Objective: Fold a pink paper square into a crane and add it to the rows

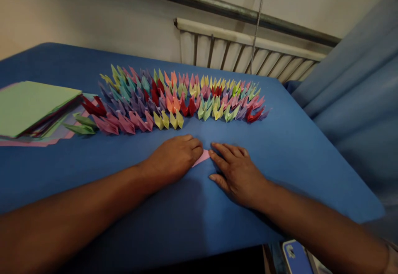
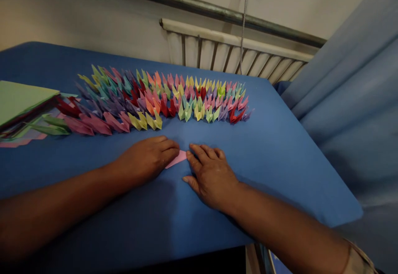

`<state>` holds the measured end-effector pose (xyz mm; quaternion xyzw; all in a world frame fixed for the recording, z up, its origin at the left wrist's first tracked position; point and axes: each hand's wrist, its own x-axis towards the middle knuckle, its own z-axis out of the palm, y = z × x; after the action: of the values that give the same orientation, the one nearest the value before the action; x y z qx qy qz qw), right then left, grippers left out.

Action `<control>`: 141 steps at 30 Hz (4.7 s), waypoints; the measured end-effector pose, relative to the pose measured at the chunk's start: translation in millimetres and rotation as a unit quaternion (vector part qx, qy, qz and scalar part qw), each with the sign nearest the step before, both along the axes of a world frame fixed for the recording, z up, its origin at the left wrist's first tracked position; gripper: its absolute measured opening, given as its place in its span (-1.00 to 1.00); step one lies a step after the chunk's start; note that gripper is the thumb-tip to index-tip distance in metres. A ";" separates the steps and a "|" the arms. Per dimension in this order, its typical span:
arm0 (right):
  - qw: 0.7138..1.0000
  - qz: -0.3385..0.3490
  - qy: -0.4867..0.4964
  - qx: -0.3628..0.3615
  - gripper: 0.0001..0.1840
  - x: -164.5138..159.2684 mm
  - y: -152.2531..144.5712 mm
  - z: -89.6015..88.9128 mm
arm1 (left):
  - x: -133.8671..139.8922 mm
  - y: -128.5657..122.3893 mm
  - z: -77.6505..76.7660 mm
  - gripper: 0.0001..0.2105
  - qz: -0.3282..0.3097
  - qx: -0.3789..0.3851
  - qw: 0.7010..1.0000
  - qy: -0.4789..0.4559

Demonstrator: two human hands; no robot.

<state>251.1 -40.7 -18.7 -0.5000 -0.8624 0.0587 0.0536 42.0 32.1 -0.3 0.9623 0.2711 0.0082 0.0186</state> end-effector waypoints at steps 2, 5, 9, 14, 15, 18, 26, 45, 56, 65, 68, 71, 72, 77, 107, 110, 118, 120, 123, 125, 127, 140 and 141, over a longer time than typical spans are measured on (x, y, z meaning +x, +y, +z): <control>1.000 -0.012 -0.007 -0.001 -0.40 2.5 -0.3 -0.2 | -1.3 -0.5 0.9 -0.82 -0.001 -0.006 1.000 0.005; 0.999 -0.042 -0.009 0.013 -0.42 5.5 -0.6 -2.3 | -3.2 -0.4 0.6 -0.80 -0.008 -0.006 1.000 0.004; 0.997 -0.066 0.010 0.047 -0.47 -3.2 2.2 -1.9 | -4.8 -2.5 -4.8 -0.75 -0.005 -0.006 1.000 -0.005; 0.999 -0.015 0.011 0.049 -0.56 -26.4 10.3 0.9 | -18.9 -16.7 -22.7 -0.64 0.015 -0.029 0.997 -0.072; 0.999 -0.007 0.005 0.042 -0.58 -29.2 11.1 0.5 | -23.8 -20.6 -26.4 -0.63 0.024 -0.039 0.995 -0.087; 0.999 0.005 -0.015 0.036 -0.60 -31.5 10.1 -2.1 | -37.3 -30.4 -32.0 -0.61 0.025 -0.030 0.992 -0.116; 0.998 -0.018 -0.014 0.058 -0.59 -28.1 4.6 -0.8 | -38.3 -21.7 -18.1 -0.70 -0.010 0.029 0.996 -0.087; 0.996 -0.066 0.000 0.060 -0.50 -17.2 5.3 3.2 | -39.3 -14.2 -16.5 -0.73 -0.013 -0.009 0.996 -0.090; 0.999 0.005 -0.031 0.010 -0.49 -13.2 -4.3 8.2 | -21.2 0.3 -8.7 -0.75 0.071 -0.050 0.992 -0.088; 0.998 -0.001 -0.068 0.005 -0.39 -15.0 -14.6 7.6 | -13.4 -0.3 -11.8 -0.76 0.032 -0.031 0.995 -0.093; 0.998 0.000 -0.064 -0.004 -0.39 -11.7 -13.6 8.5 | -13.8 0.1 -13.9 -0.78 0.062 -0.099 0.983 -0.142; 0.998 0.001 -0.066 -0.011 -0.37 -10.6 -13.1 10.8 | -13.6 1.9 -15.9 -0.85 0.097 -0.152 0.969 -0.170; 0.998 0.000 -0.067 -0.012 -0.37 -10.7 -13.2 11.6 | -13.2 2.3 -16.3 -0.87 0.107 -0.165 0.965 -0.175; 0.997 -0.001 -0.075 -0.009 -0.43 -10.6 -14.5 15.5 | -9.8 1.4 -14.4 -0.87 0.130 -0.188 0.956 -0.182; 0.997 -0.012 -0.064 -0.029 -0.50 -11.0 -11.1 21.3 | -6.9 -0.8 -18.2 -0.84 0.141 -0.179 0.956 -0.186; 0.997 -0.019 -0.066 -0.027 -0.47 -11.4 -10.1 20.8 | -7.7 -1.0 -18.7 -0.85 0.141 -0.181 0.956 -0.183; 0.997 -0.021 -0.062 -0.035 -0.43 -10.2 -7.2 18.2 | -9.2 -0.8 -18.5 -0.84 0.135 -0.179 0.956 -0.187; 0.997 -0.022 -0.061 -0.037 -0.42 -10.2 -6.9 18.5 | -9.0 -0.7 -18.0 -0.84 0.134 -0.177 0.956 -0.191; 0.998 -0.019 -0.055 -0.033 -0.45 -11.0 -8.3 19.2 | -8.3 -0.7 -17.2 -0.86 0.136 -0.175 0.955 -0.194; 0.998 -0.012 -0.046 -0.029 -0.47 -11.6 -9.5 19.2 | -8.0 -0.8 -16.7 -0.87 0.136 -0.175 0.955 -0.195; 0.999 -0.010 -0.043 -0.029 -0.49 -11.9 -9.7 18.9 | -8.1 -1.0 -16.7 -0.87 0.137 -0.176 0.955 -0.193; 0.997 -0.037 -0.060 -0.034 -0.45 -10.9 -4.3 22.3 | -10.8 1.6 -16.9 -0.87 0.143 -0.135 0.967 -0.164; 0.997 -0.039 -0.060 -0.033 -0.46 -11.2 -4.0 21.5 | -11.5 1.7 -15.6 -0.85 0.138 -0.123 0.970 -0.157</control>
<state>239.9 -44.7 2.8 -0.5373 -0.8415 0.0547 -0.0129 30.6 33.8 -15.9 0.8926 0.3941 0.1277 0.1782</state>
